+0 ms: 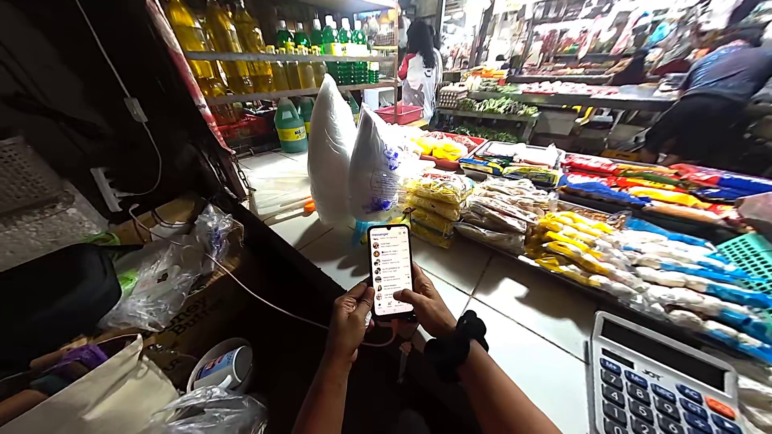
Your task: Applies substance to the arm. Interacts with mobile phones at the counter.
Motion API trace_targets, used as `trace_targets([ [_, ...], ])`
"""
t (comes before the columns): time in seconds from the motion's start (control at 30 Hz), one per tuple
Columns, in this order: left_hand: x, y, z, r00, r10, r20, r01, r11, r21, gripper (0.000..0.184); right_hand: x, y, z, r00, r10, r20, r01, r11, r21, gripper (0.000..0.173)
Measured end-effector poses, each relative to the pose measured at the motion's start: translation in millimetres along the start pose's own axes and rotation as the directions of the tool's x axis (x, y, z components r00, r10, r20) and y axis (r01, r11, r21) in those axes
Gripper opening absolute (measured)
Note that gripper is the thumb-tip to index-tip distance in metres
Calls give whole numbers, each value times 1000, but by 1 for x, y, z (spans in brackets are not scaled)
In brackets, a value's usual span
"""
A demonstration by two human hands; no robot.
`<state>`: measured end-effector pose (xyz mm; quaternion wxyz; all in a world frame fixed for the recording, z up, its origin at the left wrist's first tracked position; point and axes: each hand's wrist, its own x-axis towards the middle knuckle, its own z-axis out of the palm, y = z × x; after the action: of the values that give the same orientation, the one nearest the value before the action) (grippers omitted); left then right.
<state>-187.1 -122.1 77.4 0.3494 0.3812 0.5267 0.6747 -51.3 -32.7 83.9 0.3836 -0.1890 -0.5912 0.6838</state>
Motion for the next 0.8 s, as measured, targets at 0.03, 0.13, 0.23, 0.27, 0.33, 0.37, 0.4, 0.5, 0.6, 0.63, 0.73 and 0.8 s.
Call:
trace_targets([
  [0.03,1,-1,0,1000,5,1,-5,1000,-5,23,1,1,0,1000,-4,2,4,1000,9,59],
  [0.13,1,-2,-1,1000,11,8,-11,1000,-6,25,2,2,0,1000,-5,-18,5,1000,14,45],
  [0.23,0,-1,0,1000,12,2,-12,1000,-8,24,2,3,0,999,-10,-37,10,1000,2,41],
  [0.27,0,-2,0,1000,16,4,-16,1000,-6,24,1,2,1,999,-11,-41,11,1000,5,41],
  [0.33,1,-3,-1,1000,22,12,-22,1000,-6,24,2,3,0,999,-12,-34,13,999,35,41],
  [0.37,1,-3,-1,1000,20,8,-20,1000,-10,24,2,3,0,1000,-13,-28,14,999,48,41],
  [0.4,1,-3,0,1000,14,4,-14,1000,-12,23,2,4,0,1000,-16,-21,17,998,53,43],
  [0.5,1,-2,1,1000,-6,-4,6,1000,-9,23,2,2,-2,1000,-17,7,16,1000,21,64],
  [0.6,0,-1,0,1000,-10,-6,10,1000,-9,23,2,2,-2,1000,-16,10,16,1000,17,63],
  [0.63,1,-2,0,1000,-9,-6,9,1000,-13,23,2,3,-1,1000,-18,7,17,1000,24,58],
  [0.73,0,-2,0,1000,14,6,-14,1000,-13,24,2,2,0,1000,-21,-24,22,1000,22,44],
  [0.8,0,-3,0,999,34,11,-33,999,-2,25,2,2,1,999,-24,-37,24,1000,9,41],
])
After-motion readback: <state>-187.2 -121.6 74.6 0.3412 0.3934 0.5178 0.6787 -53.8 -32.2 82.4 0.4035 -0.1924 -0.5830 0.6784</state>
